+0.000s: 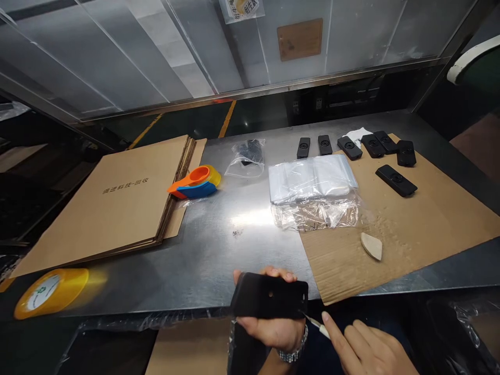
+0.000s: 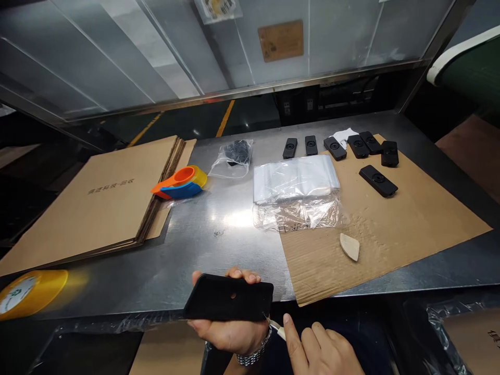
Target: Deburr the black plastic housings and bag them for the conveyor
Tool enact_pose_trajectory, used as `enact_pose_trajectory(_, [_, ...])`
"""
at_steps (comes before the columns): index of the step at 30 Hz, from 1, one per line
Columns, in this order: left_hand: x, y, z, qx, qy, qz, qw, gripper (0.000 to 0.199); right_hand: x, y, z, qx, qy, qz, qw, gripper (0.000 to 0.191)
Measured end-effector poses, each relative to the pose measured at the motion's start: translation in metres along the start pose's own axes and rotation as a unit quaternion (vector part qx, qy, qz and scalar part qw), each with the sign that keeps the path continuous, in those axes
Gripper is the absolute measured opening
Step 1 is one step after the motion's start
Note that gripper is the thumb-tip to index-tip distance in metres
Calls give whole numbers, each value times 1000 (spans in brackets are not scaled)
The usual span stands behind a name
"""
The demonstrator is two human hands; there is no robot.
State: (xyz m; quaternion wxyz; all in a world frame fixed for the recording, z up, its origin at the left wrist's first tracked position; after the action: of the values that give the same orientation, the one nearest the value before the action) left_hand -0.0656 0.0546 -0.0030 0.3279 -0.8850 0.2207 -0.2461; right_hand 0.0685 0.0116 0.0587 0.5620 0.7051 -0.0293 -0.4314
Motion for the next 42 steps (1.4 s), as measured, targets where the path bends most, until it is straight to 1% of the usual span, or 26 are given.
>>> enact_pose_trajectory(4, [2,-1,-2,-3,-7,-2,1000,46,1,1,1,-5,0,1,1000,62])
enact_pose_trajectory(9, [3,-2,-6,-11,-24,-7,1000,46,2,1,0,-20,-16,9,1000,63])
enact_pose_trajectory(15, [5,-3,-8,-22,-40,-15,999,44,4,-1,0,-27,-13,8,1000,64])
enact_pose_trajectory(21, [5,-1,-8,-29,-51,-31,998,45,5,-3,1,8,-9,17,1000,68])
enact_pose_trajectory(23, [5,-1,-7,-31,-48,-38,998,45,5,-3,2,18,-3,16,1000,64])
enact_pose_trajectory(27, [4,3,-1,-49,-41,-45,997,49,7,-4,-1,53,6,26,998,43])
enact_pose_trajectory(29, [1,7,6,-72,-12,-49,996,51,7,-3,-6,67,8,21,997,41])
enact_pose_trajectory(31, [-3,14,17,-94,45,-65,992,51,7,-2,-14,72,0,14,997,43])
enact_pose_trajectory(33, [-6,22,28,-107,112,-89,984,49,10,-4,-26,66,-26,20,997,43])
enact_pose_trajectory(35, [-6,25,37,-109,177,-95,974,47,14,-8,-40,35,-68,37,996,42])
enact_pose_trajectory(38, [-2,19,46,-97,253,-68,960,44,23,-14,-52,-56,-119,73,989,44])
enact_pose_trajectory(40, [1,13,48,-93,279,-49,955,41,24,-14,-53,-94,-131,83,983,44])
enact_pose_trajectory(42, [3,9,48,-90,286,-32,953,40,22,-9,-51,-94,-120,77,985,41])
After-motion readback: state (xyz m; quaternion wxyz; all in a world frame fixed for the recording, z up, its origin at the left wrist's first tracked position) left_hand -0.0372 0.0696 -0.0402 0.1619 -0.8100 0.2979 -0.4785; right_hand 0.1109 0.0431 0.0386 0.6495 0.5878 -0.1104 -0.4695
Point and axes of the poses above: each hand's wrist, its own x-axis away from the middle knuckle, its own y-axis out of the back of the hand, z = x × y, the point moved 9 cm from there along -x, towards the middle knuckle, and after that the axes turned 13 degrees about -z, right-handed, at the moved point
